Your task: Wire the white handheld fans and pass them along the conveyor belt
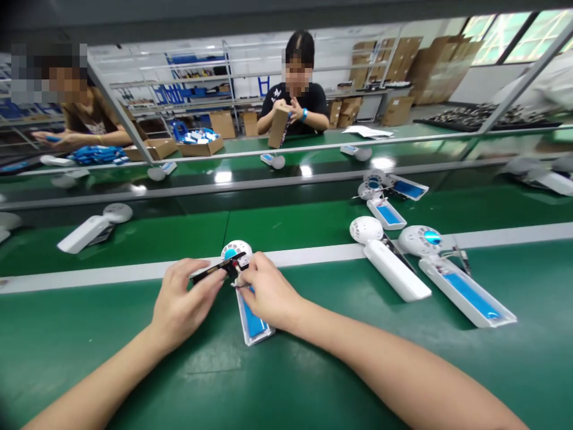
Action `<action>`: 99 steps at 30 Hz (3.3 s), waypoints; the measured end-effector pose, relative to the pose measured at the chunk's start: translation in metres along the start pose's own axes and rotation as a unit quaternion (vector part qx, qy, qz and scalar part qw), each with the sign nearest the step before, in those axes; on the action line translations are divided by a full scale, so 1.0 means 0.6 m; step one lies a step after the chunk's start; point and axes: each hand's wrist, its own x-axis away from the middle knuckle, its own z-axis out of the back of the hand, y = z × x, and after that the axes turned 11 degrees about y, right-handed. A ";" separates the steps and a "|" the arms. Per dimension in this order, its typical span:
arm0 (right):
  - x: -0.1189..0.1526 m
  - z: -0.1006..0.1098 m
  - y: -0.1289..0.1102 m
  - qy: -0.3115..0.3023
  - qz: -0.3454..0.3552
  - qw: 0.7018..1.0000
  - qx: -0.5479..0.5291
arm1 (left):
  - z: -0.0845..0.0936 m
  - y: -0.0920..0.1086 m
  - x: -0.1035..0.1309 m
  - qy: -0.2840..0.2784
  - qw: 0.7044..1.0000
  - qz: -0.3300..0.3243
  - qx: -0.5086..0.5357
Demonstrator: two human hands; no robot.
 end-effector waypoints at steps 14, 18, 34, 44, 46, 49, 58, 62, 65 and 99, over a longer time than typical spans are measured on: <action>0.006 0.001 0.024 -0.006 -0.023 0.999 -0.040 | -0.014 0.010 -0.012 -0.066 0.997 -0.026 0.013; 0.009 -0.009 0.017 -0.003 0.021 1.000 -0.022 | -0.007 0.031 -0.011 -0.105 0.985 0.124 0.055; -0.007 0.003 0.009 -0.037 -0.027 0.989 -0.142 | -0.001 0.020 0.001 -0.171 0.966 0.148 0.124; -0.006 0.000 0.004 -0.040 -0.072 0.977 -0.197 | -0.006 0.021 0.003 -0.145 0.952 0.140 0.231; -0.005 0.000 0.004 -0.042 -0.078 0.974 -0.207 | -0.005 0.020 0.004 -0.148 0.952 0.139 0.231; -0.004 -0.001 0.005 -0.046 -0.089 0.969 -0.224 | -0.005 0.016 0.003 -0.162 0.955 0.115 0.222; -0.010 0.005 0.006 -0.061 -0.111 0.960 -0.250 | -0.008 0.012 0.010 -0.144 0.973 0.067 0.168; -0.007 -0.001 0.003 -0.060 -0.103 0.965 -0.232 | -0.007 0.019 0.013 -0.130 0.986 0.008 0.106; -0.005 -0.003 0.001 -0.049 -0.099 0.974 -0.200 | -0.003 0.026 0.013 -0.118 0.992 -0.037 0.039; 0.004 -0.005 0.012 0.086 -0.052 0.974 -0.202 | -0.006 0.029 0.003 -0.114 0.957 0.187 0.193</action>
